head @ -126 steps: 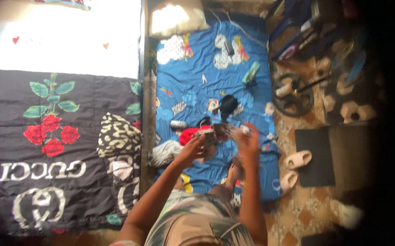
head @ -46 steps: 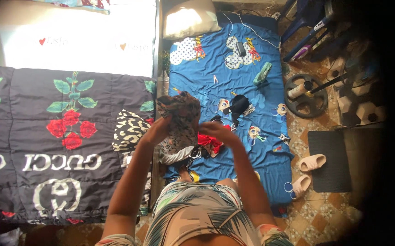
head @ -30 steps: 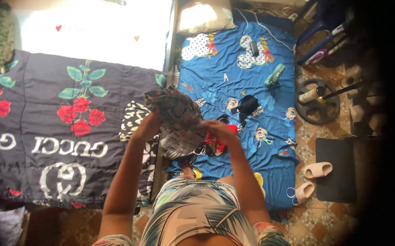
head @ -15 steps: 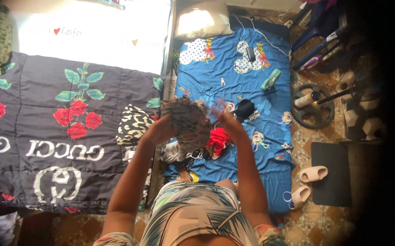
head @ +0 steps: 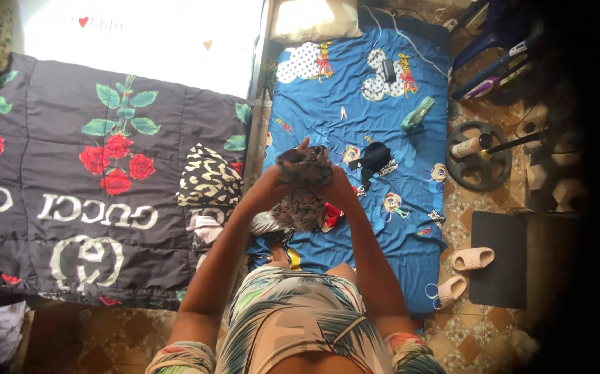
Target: Folding various clothes and items on a bed.
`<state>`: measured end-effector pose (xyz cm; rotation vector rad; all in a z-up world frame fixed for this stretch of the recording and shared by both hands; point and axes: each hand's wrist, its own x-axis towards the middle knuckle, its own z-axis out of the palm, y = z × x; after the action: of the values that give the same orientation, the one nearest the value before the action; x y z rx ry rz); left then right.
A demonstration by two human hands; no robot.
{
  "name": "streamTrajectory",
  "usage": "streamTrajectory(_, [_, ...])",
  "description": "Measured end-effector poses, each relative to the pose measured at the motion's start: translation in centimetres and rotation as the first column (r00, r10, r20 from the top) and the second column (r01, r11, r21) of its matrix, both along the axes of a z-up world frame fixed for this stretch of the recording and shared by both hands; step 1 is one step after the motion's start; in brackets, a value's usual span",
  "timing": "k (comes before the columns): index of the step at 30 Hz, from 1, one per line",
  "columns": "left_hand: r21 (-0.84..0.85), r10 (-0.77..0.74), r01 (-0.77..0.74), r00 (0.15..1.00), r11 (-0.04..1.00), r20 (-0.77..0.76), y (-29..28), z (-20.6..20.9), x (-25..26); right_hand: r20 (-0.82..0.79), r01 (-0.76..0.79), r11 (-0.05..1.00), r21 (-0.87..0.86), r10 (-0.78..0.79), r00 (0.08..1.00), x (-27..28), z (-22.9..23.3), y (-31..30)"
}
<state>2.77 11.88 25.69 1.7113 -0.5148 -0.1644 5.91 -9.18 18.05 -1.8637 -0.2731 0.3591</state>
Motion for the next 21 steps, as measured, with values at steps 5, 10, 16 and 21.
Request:
streamTrajectory(5, [0.013,0.062,-0.061,0.993,0.998,-0.099,1.1,-1.0,-0.8,0.088,-0.162,0.987,0.011,0.160,0.983,0.7,1.9,-0.4])
streamTrajectory(10, [-0.126,-0.029,0.012,0.991,0.992,-0.133,1.6,0.3,0.1,0.058,-0.315,0.949,0.035,0.313,0.948,2.0,-1.6,-1.9])
streamTrajectory(16, [-0.294,-0.025,0.025,1.000,0.956,0.005,1.7,-1.9,0.2,0.002,-0.216,0.931,0.295,0.226,0.974,3.1,-4.8,-3.2])
streamTrajectory(21, [0.330,-0.167,0.128,0.981,0.935,0.094,2.7,-10.5,0.3,-0.111,-0.177,0.893,0.413,0.242,0.964,2.9,-11.0,-5.2])
